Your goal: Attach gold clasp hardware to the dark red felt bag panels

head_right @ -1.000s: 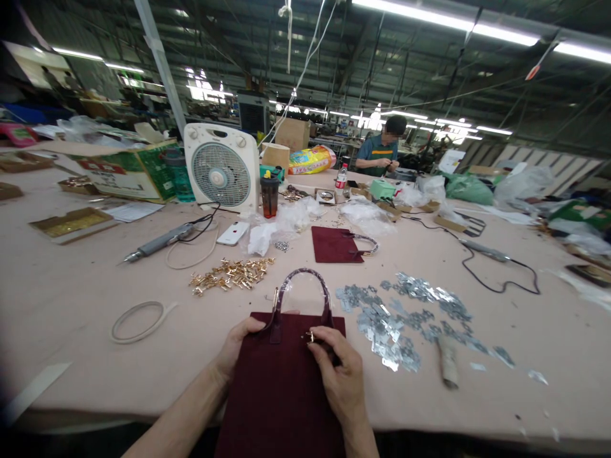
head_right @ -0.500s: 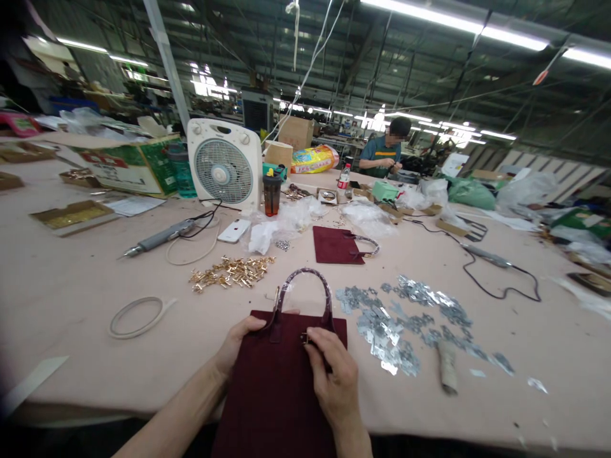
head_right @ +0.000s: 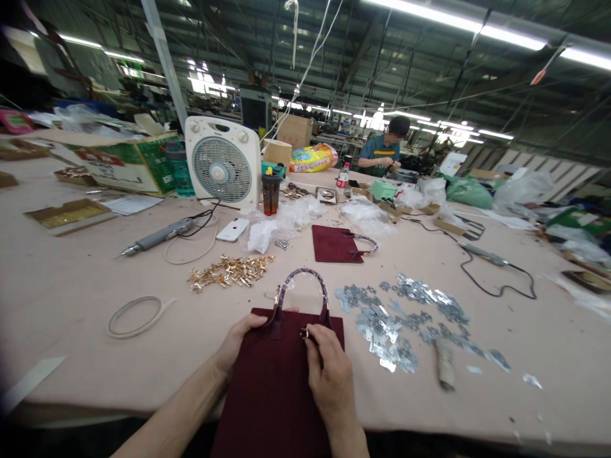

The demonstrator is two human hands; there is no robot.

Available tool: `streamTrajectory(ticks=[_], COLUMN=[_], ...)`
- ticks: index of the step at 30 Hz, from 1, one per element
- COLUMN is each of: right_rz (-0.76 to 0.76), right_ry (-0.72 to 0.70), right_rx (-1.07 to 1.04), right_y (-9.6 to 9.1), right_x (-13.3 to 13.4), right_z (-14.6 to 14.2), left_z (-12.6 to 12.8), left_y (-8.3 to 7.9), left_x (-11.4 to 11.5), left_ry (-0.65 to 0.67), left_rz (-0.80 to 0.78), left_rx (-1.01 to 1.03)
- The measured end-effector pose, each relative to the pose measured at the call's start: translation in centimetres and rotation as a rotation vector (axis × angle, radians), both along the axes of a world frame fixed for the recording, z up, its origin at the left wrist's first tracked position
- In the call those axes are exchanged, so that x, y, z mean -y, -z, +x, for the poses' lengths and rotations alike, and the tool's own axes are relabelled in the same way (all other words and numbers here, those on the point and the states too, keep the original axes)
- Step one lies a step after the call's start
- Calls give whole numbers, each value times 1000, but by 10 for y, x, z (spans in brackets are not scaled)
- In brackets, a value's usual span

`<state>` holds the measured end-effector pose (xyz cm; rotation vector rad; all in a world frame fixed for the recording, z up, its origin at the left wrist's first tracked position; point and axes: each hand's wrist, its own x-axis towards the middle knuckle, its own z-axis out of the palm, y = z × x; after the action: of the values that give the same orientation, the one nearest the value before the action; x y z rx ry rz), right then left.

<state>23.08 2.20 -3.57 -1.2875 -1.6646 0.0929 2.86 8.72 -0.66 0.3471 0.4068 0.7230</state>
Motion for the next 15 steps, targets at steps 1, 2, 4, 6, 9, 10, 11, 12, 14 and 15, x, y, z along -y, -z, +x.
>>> streamTrajectory(ticks=[1,2,4,6,9,10,11,12,14,15], right_rz=[6,12,20,21,29,31,31,24,-2,-18], right_ry=[9,17,26,29,32,32,29,23,0,-13], right_rx=[4,7,16,28,53,62,71,81,99,107], right_y=[0,1,2,2,3,3,3,3,5,6], right_x=[0,0,-1,-2,-3,-4,-4,-4,-5,-5], right_z=[-1,-1,-3,-4,-6,-6,-6,-6,-4,-2], left_z=[0,0,1,1,1,1,2,2,3,3], left_y=[0,1,1,1,0,0,0,0,0,0], left_x=[0,0,0,0,1,2,2,2,3,3], left_ry=[1,1,4,-5,-5,0,2,-4,-28,-36], left_rz=[0,1,3,-7,-47,-55,-58,-57,-55,-57], left_rx=[2,7,16,11,-1,0,1,0,-22,-39])
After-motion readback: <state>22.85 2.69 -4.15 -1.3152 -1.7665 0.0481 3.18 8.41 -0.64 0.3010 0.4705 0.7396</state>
